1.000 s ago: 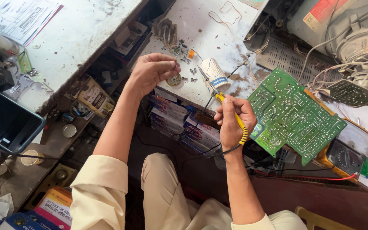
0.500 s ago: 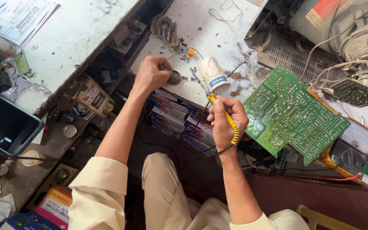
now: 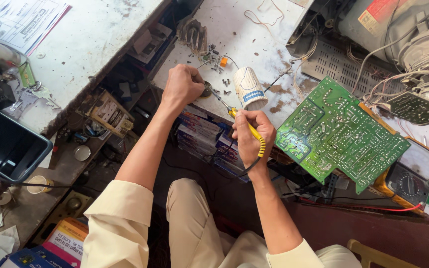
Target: The person solders a small cylindrical component and a wire to a green circuit board using a soldering iron and solder wire. They then use pliers to trim the excess wire and continue soldering additional points on the board.
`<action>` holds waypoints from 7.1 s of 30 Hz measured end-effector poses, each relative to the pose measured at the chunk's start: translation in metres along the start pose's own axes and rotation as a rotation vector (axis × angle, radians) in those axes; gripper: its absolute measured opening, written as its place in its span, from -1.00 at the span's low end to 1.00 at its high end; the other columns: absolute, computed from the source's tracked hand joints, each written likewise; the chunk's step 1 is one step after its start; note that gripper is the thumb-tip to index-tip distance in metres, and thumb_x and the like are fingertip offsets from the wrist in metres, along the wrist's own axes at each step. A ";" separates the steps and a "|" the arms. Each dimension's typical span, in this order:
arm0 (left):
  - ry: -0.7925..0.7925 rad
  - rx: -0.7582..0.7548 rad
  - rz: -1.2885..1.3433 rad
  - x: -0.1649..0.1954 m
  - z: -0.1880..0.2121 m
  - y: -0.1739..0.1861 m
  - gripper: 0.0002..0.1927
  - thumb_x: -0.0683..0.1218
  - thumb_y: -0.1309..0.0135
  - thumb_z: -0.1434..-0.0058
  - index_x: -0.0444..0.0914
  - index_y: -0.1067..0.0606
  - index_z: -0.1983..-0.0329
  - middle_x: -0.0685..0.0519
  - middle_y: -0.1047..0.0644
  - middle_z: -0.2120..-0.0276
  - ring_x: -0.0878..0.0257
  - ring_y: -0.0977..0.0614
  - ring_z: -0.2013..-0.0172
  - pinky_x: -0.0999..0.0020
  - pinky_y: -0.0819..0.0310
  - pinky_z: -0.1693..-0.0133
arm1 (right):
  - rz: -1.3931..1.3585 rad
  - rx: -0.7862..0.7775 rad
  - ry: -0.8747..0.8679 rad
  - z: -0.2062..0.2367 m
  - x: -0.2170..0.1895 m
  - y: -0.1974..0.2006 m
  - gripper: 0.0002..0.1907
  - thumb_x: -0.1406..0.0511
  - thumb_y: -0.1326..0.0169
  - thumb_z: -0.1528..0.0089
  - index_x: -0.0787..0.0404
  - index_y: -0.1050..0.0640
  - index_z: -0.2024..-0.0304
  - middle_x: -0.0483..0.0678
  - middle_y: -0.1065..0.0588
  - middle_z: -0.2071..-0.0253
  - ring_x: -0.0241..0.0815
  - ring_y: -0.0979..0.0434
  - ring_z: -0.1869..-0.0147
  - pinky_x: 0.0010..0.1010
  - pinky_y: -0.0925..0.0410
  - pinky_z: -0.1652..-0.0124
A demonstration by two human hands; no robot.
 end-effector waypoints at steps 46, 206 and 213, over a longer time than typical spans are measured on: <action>-0.097 0.027 0.126 0.013 0.009 0.006 -0.84 -0.22 -0.11 -0.14 -0.33 -0.62 0.23 -0.08 -0.66 0.37 0.18 -0.71 0.39 0.24 -0.58 0.30 | -0.142 0.118 -0.066 0.002 -0.015 0.041 -0.78 0.26 -0.05 -0.39 0.28 -0.48 0.28 -0.05 -0.51 0.50 -0.36 -0.47 0.56 -0.58 -0.28 0.59; 0.141 0.200 0.719 0.125 0.213 -0.203 -0.80 -0.13 -0.13 -0.32 -0.39 -0.46 0.27 0.00 -0.57 0.38 0.30 -0.72 0.44 0.44 -0.59 0.41 | 0.124 0.300 0.051 0.140 -0.054 0.251 -0.92 0.40 -0.17 -0.34 0.31 -0.56 0.14 -0.04 -0.56 0.38 -0.39 -0.51 0.43 -0.62 -0.34 0.45; 0.160 0.148 0.728 0.124 0.209 -0.200 -0.81 -0.13 -0.13 -0.30 -0.38 -0.46 0.28 0.00 -0.62 0.41 0.31 -0.74 0.41 0.45 -0.60 0.40 | 0.131 0.280 0.041 0.136 -0.051 0.249 -0.92 0.38 -0.17 -0.34 0.30 -0.56 0.17 -0.04 -0.56 0.41 -0.41 -0.50 0.45 -0.64 -0.32 0.48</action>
Point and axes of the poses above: each hand's wrist, its own z-axis away from the middle knuckle, its own y-axis out of the back of the hand, x = y × z, the point moved 9 cm from there along -z, towards the middle knuckle
